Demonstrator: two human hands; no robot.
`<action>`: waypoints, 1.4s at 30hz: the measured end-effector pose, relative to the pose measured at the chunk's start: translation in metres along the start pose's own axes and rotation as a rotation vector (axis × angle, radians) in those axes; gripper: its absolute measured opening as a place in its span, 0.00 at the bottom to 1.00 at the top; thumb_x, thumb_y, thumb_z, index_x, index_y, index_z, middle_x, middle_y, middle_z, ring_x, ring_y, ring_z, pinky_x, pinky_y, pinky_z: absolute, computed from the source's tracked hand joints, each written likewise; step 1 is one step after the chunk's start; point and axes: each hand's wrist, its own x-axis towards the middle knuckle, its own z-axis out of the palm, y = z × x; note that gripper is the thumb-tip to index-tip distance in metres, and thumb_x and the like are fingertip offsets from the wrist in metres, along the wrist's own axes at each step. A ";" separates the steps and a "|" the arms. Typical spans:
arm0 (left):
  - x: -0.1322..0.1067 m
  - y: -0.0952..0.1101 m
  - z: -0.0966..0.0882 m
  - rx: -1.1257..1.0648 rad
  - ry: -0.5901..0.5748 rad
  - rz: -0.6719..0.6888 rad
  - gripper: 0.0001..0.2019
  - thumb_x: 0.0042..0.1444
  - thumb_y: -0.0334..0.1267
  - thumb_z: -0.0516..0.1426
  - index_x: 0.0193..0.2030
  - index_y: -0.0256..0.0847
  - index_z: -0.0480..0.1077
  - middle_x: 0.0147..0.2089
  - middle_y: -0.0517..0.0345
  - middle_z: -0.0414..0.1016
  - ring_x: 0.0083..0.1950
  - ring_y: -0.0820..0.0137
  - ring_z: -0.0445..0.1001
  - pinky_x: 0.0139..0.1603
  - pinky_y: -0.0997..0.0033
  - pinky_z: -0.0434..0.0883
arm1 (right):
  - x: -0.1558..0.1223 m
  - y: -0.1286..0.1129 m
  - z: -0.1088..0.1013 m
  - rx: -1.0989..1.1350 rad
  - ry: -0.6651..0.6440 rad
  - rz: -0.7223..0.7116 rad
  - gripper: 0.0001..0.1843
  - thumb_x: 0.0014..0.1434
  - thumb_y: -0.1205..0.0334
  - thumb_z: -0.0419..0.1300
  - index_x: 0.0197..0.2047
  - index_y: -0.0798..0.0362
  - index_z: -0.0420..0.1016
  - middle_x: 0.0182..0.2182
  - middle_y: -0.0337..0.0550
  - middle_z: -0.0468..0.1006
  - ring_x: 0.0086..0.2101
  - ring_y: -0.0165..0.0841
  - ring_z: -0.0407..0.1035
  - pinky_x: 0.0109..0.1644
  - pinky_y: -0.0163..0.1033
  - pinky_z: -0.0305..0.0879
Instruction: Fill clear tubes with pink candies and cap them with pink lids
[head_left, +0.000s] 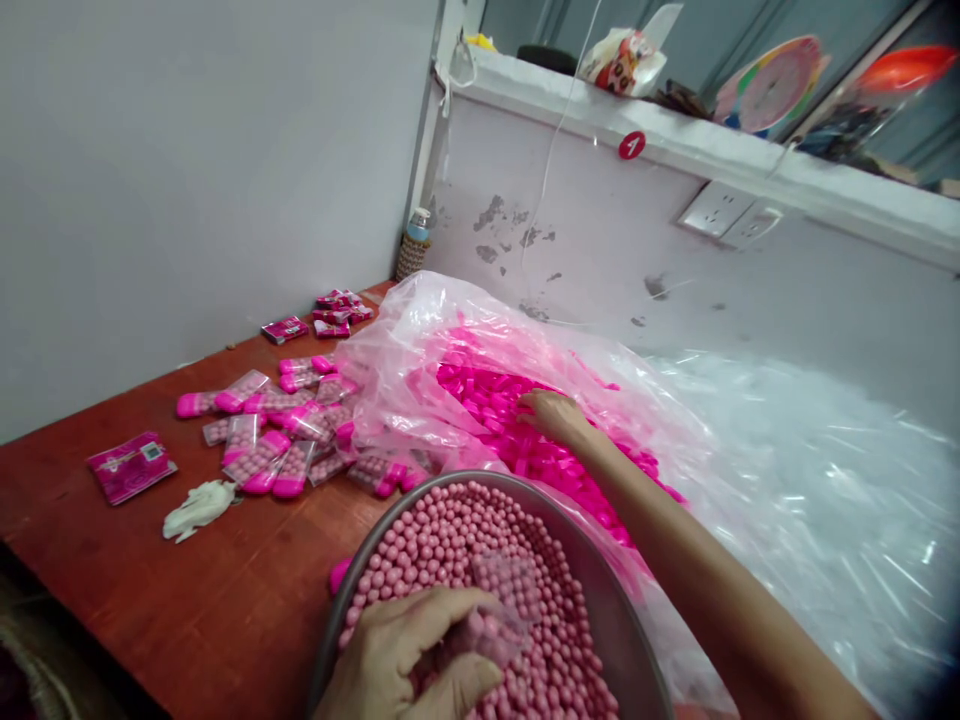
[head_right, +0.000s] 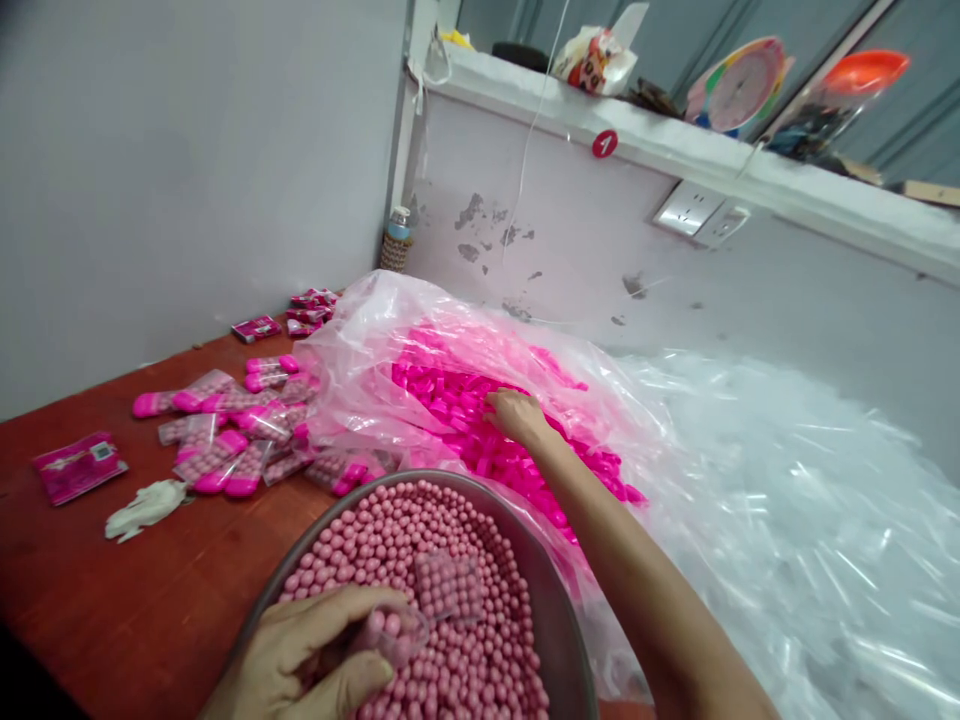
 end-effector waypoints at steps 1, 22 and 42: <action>0.000 0.000 0.000 0.012 0.006 0.000 0.13 0.49 0.38 0.60 0.43 0.50 0.74 0.35 0.64 0.80 0.34 0.72 0.76 0.35 0.81 0.71 | -0.002 0.000 0.000 0.007 0.009 -0.018 0.14 0.60 0.60 0.52 0.45 0.52 0.73 0.42 0.47 0.76 0.40 0.35 0.70 0.39 0.33 0.62; 0.000 0.001 0.003 0.036 0.035 0.031 0.12 0.51 0.38 0.59 0.43 0.46 0.74 0.37 0.61 0.80 0.35 0.71 0.77 0.37 0.79 0.73 | -0.056 -0.005 0.003 0.460 0.054 -0.291 0.10 0.58 0.60 0.56 0.39 0.56 0.72 0.41 0.50 0.75 0.41 0.36 0.69 0.45 0.43 0.64; -0.003 0.017 -0.002 -0.089 0.073 0.074 0.09 0.57 0.36 0.55 0.42 0.38 0.74 0.34 0.61 0.76 0.36 0.72 0.72 0.40 0.76 0.67 | -0.162 -0.111 -0.060 1.579 -0.202 -0.225 0.10 0.52 0.61 0.63 0.36 0.54 0.69 0.25 0.36 0.73 0.21 0.25 0.68 0.23 0.31 0.65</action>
